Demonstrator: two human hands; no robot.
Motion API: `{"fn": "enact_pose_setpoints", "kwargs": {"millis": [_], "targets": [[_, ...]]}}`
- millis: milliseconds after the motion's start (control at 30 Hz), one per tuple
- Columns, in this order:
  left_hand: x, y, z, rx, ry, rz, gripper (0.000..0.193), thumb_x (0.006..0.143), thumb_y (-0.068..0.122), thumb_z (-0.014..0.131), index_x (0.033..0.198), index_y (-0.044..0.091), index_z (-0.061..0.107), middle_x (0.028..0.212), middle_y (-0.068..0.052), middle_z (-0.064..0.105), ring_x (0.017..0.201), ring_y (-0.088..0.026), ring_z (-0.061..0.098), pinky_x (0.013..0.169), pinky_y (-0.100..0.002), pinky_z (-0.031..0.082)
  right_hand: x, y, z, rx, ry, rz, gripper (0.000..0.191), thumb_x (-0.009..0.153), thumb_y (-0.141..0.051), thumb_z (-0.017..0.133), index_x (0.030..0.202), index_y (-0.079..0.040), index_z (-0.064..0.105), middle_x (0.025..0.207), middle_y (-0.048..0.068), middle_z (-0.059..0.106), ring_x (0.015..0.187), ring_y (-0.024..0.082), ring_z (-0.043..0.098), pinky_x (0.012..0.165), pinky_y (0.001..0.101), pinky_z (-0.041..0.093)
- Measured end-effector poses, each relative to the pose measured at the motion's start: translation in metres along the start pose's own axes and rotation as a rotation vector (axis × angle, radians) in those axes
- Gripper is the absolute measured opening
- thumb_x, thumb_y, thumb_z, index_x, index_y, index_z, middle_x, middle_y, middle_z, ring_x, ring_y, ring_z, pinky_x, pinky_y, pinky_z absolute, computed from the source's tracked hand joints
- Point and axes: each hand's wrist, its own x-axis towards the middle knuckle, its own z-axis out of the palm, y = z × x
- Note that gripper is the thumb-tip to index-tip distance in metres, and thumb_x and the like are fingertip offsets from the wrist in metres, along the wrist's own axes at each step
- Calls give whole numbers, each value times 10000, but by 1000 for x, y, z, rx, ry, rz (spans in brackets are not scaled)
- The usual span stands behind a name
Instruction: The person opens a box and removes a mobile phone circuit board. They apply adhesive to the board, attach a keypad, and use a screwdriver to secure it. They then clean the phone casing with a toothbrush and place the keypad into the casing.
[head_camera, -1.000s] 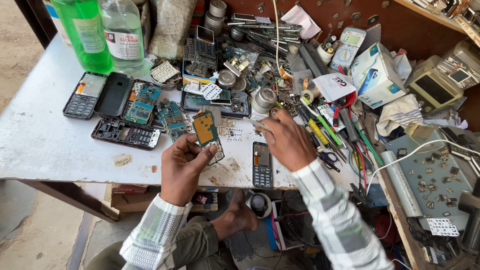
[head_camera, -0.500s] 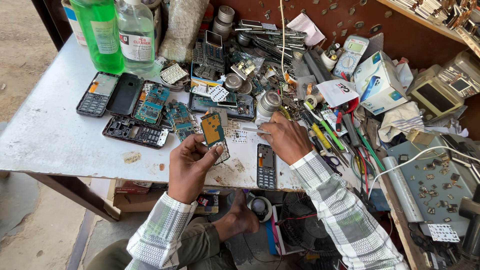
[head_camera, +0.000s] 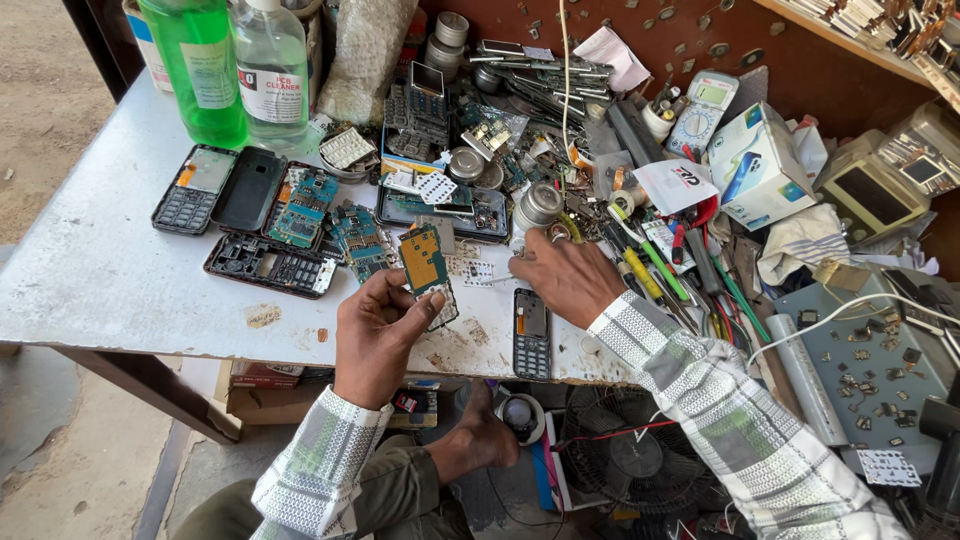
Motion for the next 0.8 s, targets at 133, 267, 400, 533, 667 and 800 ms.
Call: {"fn": "enact_pose_setpoints", "kwargs": {"millis": [133, 267, 400, 533, 667, 800], "targets": [[0, 0, 0, 18, -1, 19, 209, 886, 61, 788, 1060, 8, 685, 740, 26, 635, 672, -19, 585, 577, -176, 500, 0, 5, 5, 1, 34, -53, 64, 888, -22, 604, 944, -54, 603, 978, 137, 558, 631, 292, 659, 457, 451, 481], [1, 1, 0, 9, 1, 21, 207, 888, 61, 791, 1056, 4, 686, 739, 22, 642, 673, -21, 582, 589, -177, 496, 0, 7, 6, -21, -36, -27, 95, 870, -32, 620, 945, -38, 561, 983, 147, 534, 616, 301, 645, 501, 459, 486], [1, 1, 0, 36, 2, 20, 210, 890, 64, 789, 1069, 3, 699, 730, 23, 642, 657, -24, 577, 572, -179, 482, 5, 7, -3, 29, -100, 15, 119, 856, -63, 620, 961, -58, 564, 977, 131, 531, 628, 313, 641, 521, 478, 488], [2, 0, 2, -2, 2, 56, 236, 880, 41, 792, 1089, -9, 694, 754, 27, 642, 678, -18, 579, 591, -172, 484, 6, -6, -13, 243, -156, 10, 99, 917, -142, 621, 1013, -120, 606, 952, 72, 561, 674, 286, 652, 566, 465, 504], [2, 0, 1, -12, -5, 36, 222, 888, 37, 786, 1079, -18, 689, 766, 14, 664, 678, -19, 582, 591, -170, 487, 6, -29, -11, 350, -74, -97, 153, 935, -258, 685, 997, -119, 671, 949, 63, 594, 797, 277, 671, 652, 447, 517], [1, 4, 1, 15, -9, 29, 211, 893, 43, 784, 1068, -16, 681, 768, 3, 675, 680, -21, 594, 587, -171, 492, 9, -29, -9, 424, -160, 9, 180, 936, -324, 676, 1010, -177, 749, 938, 16, 635, 828, 229, 685, 668, 412, 533]]}}
